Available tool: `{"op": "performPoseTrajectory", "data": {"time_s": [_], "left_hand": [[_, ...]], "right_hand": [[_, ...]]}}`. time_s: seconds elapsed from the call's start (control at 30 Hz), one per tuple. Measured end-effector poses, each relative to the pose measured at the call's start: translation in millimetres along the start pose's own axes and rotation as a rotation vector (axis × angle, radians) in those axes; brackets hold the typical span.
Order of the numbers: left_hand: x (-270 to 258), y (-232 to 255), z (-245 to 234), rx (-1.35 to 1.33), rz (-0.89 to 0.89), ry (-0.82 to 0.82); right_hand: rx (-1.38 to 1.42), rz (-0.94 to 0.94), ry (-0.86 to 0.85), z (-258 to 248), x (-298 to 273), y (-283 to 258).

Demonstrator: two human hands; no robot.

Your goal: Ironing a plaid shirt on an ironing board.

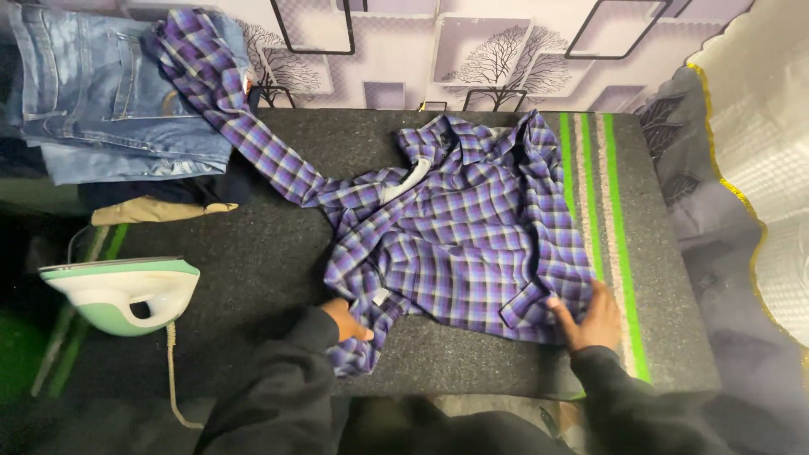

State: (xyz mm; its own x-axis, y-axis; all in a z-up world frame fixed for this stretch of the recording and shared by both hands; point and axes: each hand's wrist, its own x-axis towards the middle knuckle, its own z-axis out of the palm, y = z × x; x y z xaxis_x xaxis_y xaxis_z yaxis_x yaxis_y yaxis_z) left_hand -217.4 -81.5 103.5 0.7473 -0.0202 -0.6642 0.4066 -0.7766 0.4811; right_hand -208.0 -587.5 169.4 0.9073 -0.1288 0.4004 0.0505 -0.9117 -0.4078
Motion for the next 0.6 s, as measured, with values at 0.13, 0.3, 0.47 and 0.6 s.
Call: {"op": "performPoseTrajectory", "data": {"time_s": [0.13,0.3,0.47,0.6], "left_hand": [[-9.8,-59.6,18.3,-0.019,-0.114,-0.069],[2.5,-179.6,14.8,0.555,0.052,-0.324],[-14.1,-194.3,2.6,0.555,-0.503,-0.772],[-58.2,-92.0,-39.3,0.661,-0.186,-0.235]], "right_hand": [[-0.252,-0.068,-0.153,19.8,-2.9,-9.8],[-0.144,0.357,-0.457,50.5,20.5,54.6],[-0.274,0.648,-0.421,30.2,23.5,135.2],[-0.336,0.491,-0.197,29.2,19.4,157.4]]}}
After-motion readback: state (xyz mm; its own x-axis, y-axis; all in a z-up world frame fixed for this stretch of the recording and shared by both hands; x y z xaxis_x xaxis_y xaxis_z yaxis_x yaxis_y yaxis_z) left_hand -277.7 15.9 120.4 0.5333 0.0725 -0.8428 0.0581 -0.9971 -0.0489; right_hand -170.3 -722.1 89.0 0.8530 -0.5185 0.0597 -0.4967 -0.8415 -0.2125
